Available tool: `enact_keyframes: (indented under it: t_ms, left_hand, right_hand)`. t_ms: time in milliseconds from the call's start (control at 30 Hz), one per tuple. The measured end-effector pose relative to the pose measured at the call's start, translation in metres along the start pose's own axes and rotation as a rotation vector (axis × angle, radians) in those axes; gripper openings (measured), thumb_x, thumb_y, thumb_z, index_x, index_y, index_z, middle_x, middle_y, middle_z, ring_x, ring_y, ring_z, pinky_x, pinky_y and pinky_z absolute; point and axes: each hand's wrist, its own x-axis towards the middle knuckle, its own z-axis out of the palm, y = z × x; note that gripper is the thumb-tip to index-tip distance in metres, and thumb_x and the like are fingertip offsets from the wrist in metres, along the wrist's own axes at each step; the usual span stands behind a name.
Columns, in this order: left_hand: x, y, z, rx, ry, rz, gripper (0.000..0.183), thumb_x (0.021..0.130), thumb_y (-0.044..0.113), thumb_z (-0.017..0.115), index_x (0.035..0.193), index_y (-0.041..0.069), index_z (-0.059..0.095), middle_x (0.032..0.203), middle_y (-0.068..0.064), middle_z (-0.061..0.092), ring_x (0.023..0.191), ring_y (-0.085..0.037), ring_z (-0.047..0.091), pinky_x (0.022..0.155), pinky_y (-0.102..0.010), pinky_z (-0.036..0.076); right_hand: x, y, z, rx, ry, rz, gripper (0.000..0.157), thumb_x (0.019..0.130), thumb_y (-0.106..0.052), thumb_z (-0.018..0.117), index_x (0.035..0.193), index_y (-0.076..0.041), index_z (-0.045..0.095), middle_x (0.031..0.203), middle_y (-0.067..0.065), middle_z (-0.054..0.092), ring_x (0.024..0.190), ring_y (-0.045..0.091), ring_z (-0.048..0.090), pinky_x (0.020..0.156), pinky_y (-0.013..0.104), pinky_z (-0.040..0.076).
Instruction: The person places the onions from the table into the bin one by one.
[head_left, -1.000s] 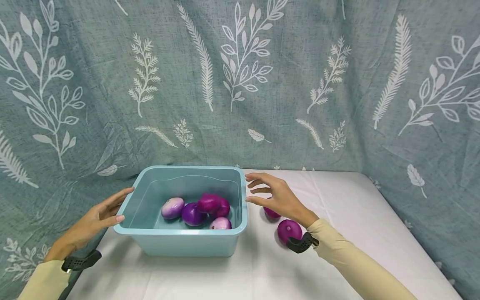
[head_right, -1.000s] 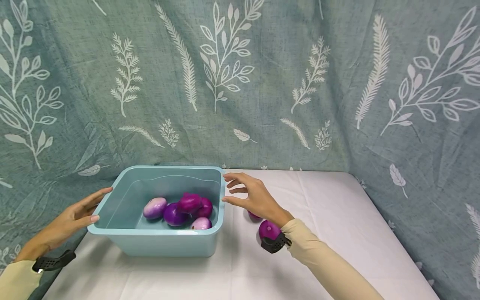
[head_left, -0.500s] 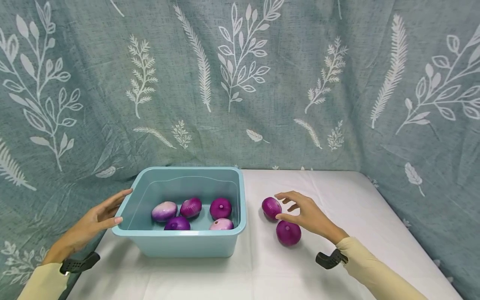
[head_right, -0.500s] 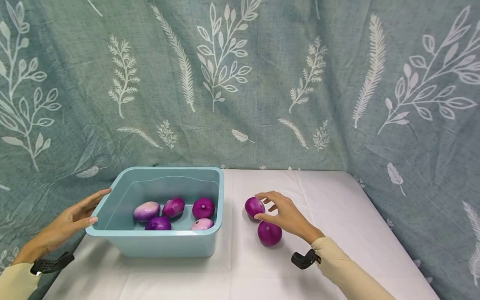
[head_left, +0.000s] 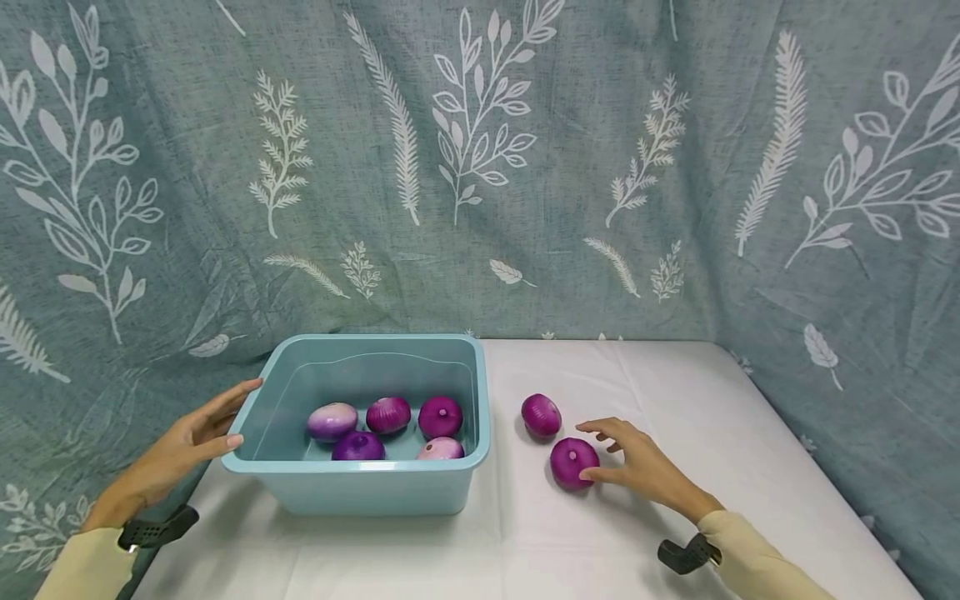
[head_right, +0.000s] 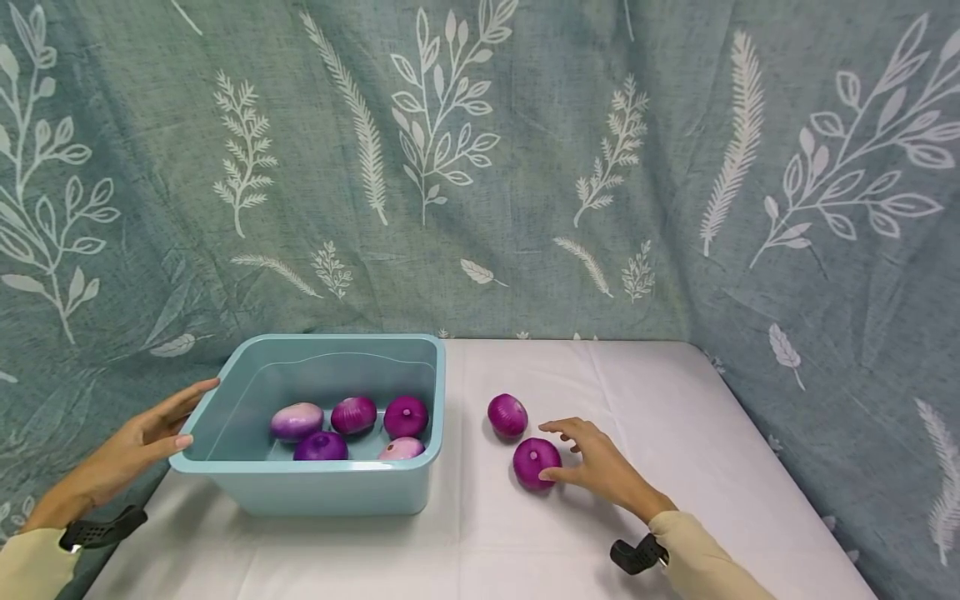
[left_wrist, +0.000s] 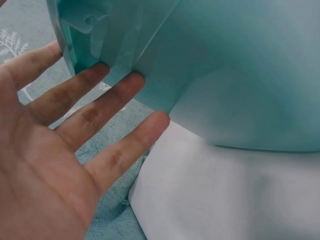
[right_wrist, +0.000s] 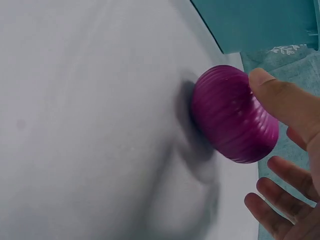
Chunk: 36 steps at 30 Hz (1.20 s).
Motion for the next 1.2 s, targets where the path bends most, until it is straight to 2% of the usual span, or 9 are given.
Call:
enact_keyframes:
  t_ms: [200, 567, 933, 1200]
  left_hand:
    - [0.000, -0.001, 0.000, -0.017, -0.012, 0.023, 0.069, 0.108, 0.000, 0.045, 0.167, 0.015, 0.013, 0.171, -0.008, 0.012, 0.135, 0.011, 0.037, 0.097, -0.021, 0.049]
    - [0.001, -0.001, 0.000, -0.018, -0.010, 0.017, 0.070, 0.108, 0.000, 0.045, 0.168, 0.017, 0.013, 0.171, -0.008, 0.010, 0.136, 0.011, 0.038, 0.097, -0.021, 0.049]
    - [0.001, -0.001, 0.000, -0.023, -0.008, 0.011, 0.070, 0.108, 0.000, 0.046, 0.168, 0.018, 0.014, 0.171, -0.005, 0.012, 0.136, 0.010, 0.039, 0.097, -0.022, 0.050]
    - [0.000, 0.000, 0.001, -0.018, 0.002, -0.002, 0.069, 0.108, 0.001, 0.046, 0.168, 0.018, 0.014, 0.171, -0.005, 0.011, 0.136, 0.013, 0.035, 0.099, -0.018, 0.047]
  right_hand:
    - [-0.007, 0.007, 0.007, -0.009, 0.019, -0.011, 0.069, 0.081, -0.042, 0.089, 0.139, -0.016, 0.063, 0.131, 0.002, 0.064, 0.109, 0.029, 0.063, 0.087, 0.042, 0.058]
    - [-0.011, 0.013, 0.015, 0.039, 0.018, -0.043, 0.072, 0.080, -0.038, 0.090, 0.139, -0.009, 0.062, 0.126, -0.002, 0.066, 0.106, 0.017, 0.064, 0.084, 0.038, 0.059]
    - [-0.012, 0.013, 0.022, 0.059, 0.010, 0.013, 0.076, 0.079, -0.037, 0.091, 0.143, -0.010, 0.059, 0.132, 0.006, 0.064, 0.108, 0.024, 0.067, 0.086, 0.035, 0.060]
    - [-0.014, 0.012, 0.024, 0.107, 0.026, 0.009, 0.074, 0.080, -0.033, 0.091, 0.141, -0.009, 0.058, 0.130, 0.009, 0.064, 0.106, 0.028, 0.068, 0.085, 0.034, 0.060]
